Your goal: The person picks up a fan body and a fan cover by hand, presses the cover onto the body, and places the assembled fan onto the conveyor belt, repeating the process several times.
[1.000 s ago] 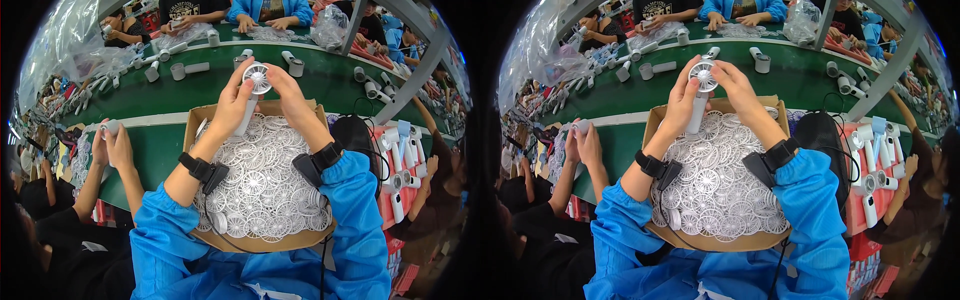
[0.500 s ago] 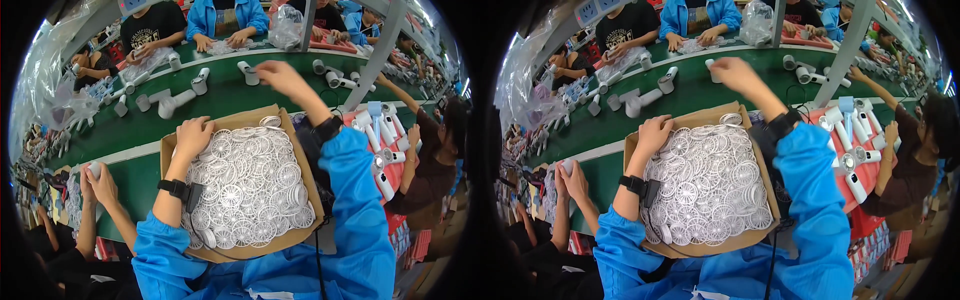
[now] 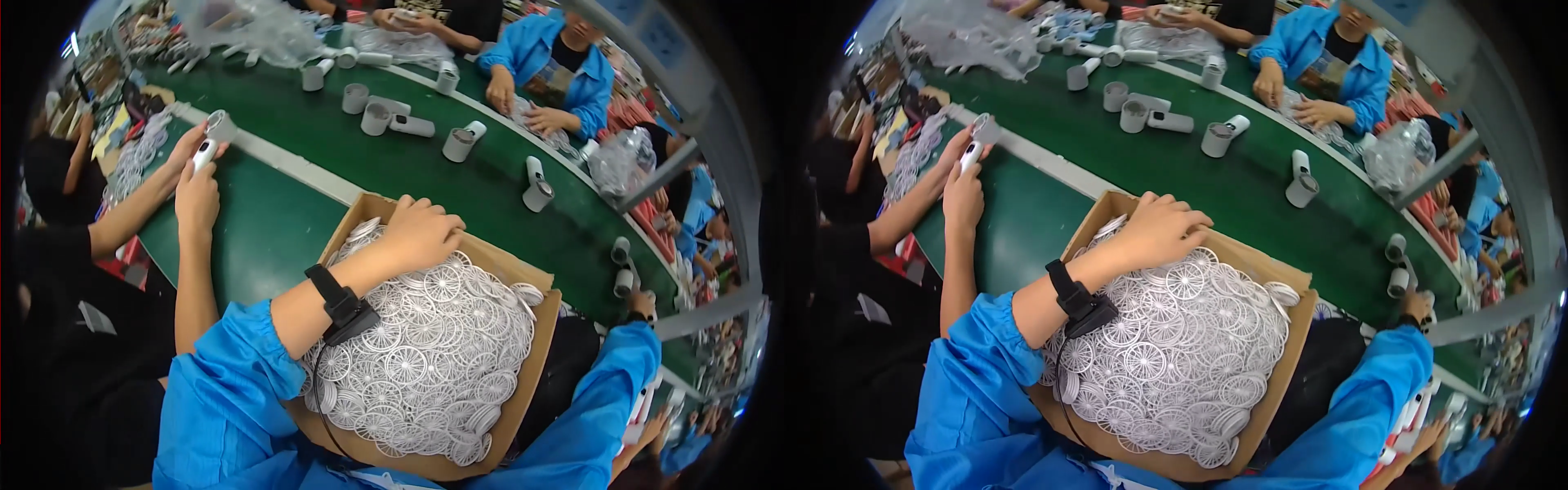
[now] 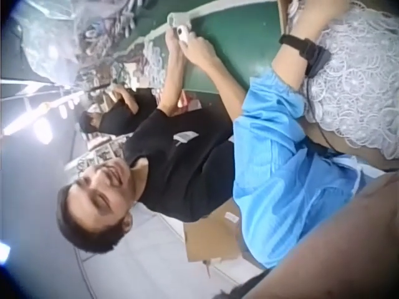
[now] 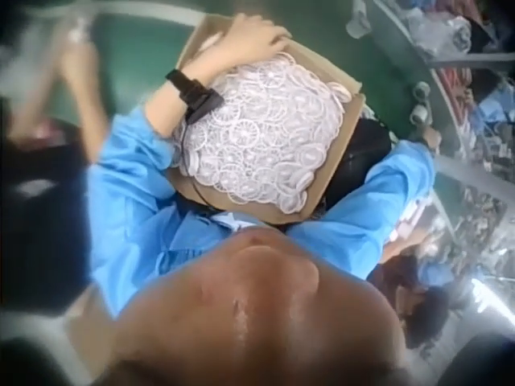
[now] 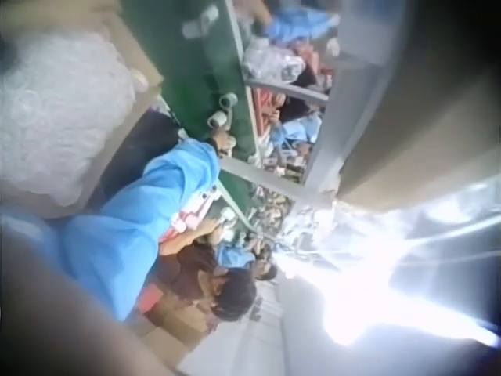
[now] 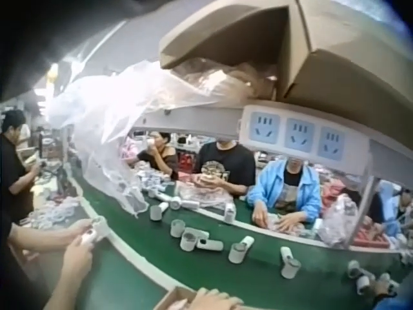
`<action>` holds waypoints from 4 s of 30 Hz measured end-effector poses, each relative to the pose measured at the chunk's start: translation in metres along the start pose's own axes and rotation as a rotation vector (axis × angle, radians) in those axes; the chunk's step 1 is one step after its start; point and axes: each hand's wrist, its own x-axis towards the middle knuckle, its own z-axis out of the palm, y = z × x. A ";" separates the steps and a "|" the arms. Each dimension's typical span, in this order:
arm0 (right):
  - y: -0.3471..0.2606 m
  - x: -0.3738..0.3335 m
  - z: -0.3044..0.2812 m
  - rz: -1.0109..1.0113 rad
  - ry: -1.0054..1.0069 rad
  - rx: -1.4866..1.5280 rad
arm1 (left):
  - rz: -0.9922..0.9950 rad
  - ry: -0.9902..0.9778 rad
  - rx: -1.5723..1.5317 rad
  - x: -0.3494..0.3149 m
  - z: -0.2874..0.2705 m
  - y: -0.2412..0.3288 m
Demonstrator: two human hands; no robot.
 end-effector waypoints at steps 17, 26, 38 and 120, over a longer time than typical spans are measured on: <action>-0.152 -0.141 -0.344 -0.945 -0.189 1.006 | -0.348 0.037 -1.366 0.032 -0.014 0.039; -0.254 -0.235 -0.301 -1.102 -0.014 0.672 | -0.072 -0.145 -0.715 0.032 0.001 0.005; -0.255 -0.217 -0.305 -1.257 -0.221 1.160 | -0.144 0.225 -0.867 0.045 0.005 -0.014; -0.256 -0.225 -0.326 -0.681 0.978 1.222 | 0.078 0.210 -1.184 0.022 -0.003 0.047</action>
